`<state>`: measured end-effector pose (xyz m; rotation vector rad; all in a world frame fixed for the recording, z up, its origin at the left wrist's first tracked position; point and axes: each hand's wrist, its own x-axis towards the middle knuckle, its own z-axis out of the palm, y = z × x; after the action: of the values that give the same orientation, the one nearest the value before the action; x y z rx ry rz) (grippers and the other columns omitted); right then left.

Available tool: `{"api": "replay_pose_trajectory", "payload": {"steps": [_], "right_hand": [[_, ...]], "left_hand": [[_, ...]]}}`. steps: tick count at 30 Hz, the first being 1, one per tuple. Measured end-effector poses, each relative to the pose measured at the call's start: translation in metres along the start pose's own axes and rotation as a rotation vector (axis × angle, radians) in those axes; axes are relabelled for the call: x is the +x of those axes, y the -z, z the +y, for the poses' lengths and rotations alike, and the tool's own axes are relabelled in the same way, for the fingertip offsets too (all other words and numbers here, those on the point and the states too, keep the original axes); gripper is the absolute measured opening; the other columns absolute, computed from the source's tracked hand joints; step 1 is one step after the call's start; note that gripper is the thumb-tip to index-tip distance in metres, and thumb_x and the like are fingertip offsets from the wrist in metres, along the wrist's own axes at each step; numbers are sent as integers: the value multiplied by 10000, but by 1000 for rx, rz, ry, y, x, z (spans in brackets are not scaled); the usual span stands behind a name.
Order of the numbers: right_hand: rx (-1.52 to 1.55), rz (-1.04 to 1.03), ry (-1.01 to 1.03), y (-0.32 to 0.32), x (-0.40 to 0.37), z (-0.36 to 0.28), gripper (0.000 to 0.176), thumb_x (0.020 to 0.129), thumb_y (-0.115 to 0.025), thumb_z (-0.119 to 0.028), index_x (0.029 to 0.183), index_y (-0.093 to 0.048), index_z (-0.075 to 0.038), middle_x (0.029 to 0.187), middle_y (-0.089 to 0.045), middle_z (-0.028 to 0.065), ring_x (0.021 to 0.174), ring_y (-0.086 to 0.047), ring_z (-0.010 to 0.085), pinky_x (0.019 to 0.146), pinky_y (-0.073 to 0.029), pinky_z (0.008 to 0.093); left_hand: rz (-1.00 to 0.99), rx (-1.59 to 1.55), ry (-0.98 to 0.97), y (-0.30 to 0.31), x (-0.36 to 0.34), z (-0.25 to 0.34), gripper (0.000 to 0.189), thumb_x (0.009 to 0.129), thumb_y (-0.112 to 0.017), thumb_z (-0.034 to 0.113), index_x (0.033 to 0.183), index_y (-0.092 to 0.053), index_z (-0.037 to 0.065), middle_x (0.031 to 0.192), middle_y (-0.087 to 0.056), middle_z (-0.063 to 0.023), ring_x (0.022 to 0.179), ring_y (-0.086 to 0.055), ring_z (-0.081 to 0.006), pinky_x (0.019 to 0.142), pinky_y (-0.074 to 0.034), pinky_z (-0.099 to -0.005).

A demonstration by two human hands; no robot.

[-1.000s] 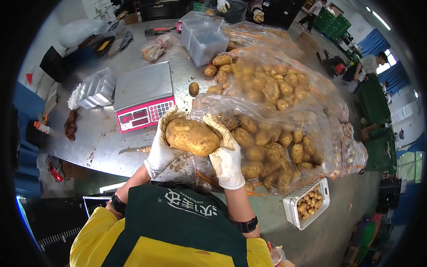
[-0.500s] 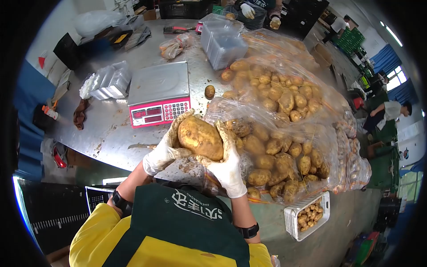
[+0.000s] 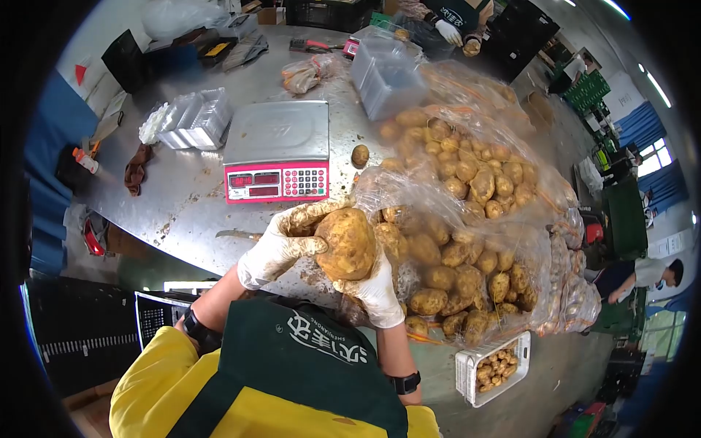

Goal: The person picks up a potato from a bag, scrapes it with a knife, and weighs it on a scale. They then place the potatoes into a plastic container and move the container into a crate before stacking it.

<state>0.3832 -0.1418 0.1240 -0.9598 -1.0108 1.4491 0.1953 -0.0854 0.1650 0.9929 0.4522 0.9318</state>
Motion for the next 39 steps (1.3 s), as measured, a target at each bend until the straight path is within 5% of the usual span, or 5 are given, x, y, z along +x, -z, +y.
{"api": "replay_pose_trajectory", "payload": {"steps": [21, 26, 31, 32, 39], "right_hand": [[31, 171, 46, -36, 9, 26, 845, 614, -890, -220, 1288, -436, 10, 1207, -565, 105, 1058, -592, 214, 902, -515, 345], [396, 89, -7, -41, 14, 23, 908, 742, -692, -561, 1394, -348, -30, 1184, -570, 149, 941, -594, 247, 686, -517, 351], [493, 166, -84, -42, 23, 34, 856, 774, -655, -551, 1378, -364, -20, 1143, -589, 161, 897, -592, 246, 663, -502, 353], [504, 210, -95, -41, 25, 36, 848, 778, -651, -549, 1374, -368, -16, 1129, -594, 161, 896, -596, 250, 668, -503, 358], [443, 295, -172, -55, 51, 51, 503, 871, -665, -153, 1302, -453, -3, 1130, -593, 95, 969, -613, 201, 794, -546, 353]], "left_hand": [[303, -117, 5, 23, 28, -35, 262, 954, -518, 82, 1197, -560, -7, 1093, -638, -85, 983, -598, -137, 877, -499, -289], [157, 1151, -324, 131, 27, -64, 253, 897, -594, 105, 1129, -638, 15, 990, -671, -137, 875, -636, -207, 794, -513, -319], [490, 1277, -354, 236, 44, 21, 362, 838, -488, 6, 1188, -554, 72, 1062, -603, -178, 933, -591, -318, 843, -461, -407], [596, 661, -288, 275, 54, 24, 333, 917, -451, 82, 1239, -536, 74, 1130, -594, -133, 985, -575, -269, 893, -448, -380], [900, 1359, -102, 474, 78, 70, 293, 917, -513, 201, 1108, -622, 7, 969, -656, -238, 878, -640, -360, 784, -489, -415]]}}
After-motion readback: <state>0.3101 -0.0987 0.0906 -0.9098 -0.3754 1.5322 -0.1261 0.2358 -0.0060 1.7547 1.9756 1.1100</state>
